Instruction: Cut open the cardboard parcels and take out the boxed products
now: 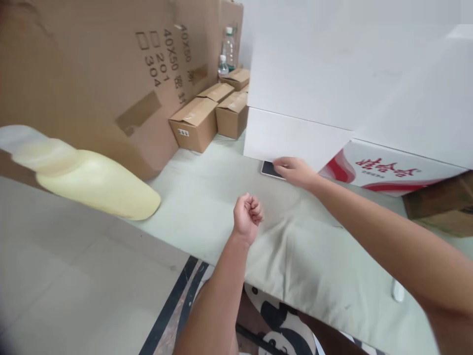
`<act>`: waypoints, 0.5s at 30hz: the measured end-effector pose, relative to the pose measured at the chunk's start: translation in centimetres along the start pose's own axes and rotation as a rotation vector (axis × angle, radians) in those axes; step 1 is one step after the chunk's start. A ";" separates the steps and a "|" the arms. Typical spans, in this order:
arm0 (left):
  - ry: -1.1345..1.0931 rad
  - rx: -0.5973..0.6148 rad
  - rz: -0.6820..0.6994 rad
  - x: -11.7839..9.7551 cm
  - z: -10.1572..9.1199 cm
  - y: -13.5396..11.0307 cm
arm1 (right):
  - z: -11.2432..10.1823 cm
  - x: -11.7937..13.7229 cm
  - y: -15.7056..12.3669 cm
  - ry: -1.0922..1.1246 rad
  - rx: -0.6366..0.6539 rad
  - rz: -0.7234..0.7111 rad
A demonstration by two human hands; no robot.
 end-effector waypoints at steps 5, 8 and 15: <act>-0.137 -0.076 -0.014 -2.0 -2.9 -0.6 | 11.1 11.6 8.4 -0.096 0.069 -0.309; -0.177 -0.080 -0.007 -2.8 -4.0 -0.6 | 15.7 16.5 12.5 -0.188 0.012 -0.406; -0.213 -0.077 -0.056 -3.9 -5.2 -0.2 | 20.3 19.5 19.2 -0.300 -0.125 -0.378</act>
Point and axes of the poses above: each hand's wrist, its own y-axis towards the middle knuckle, its own z-axis out of the palm, x = y × z, the point moved 4 cm from there along y, towards the middle knuckle, and after that the axes turned 13 degrees about y, right-handed, at the moved point
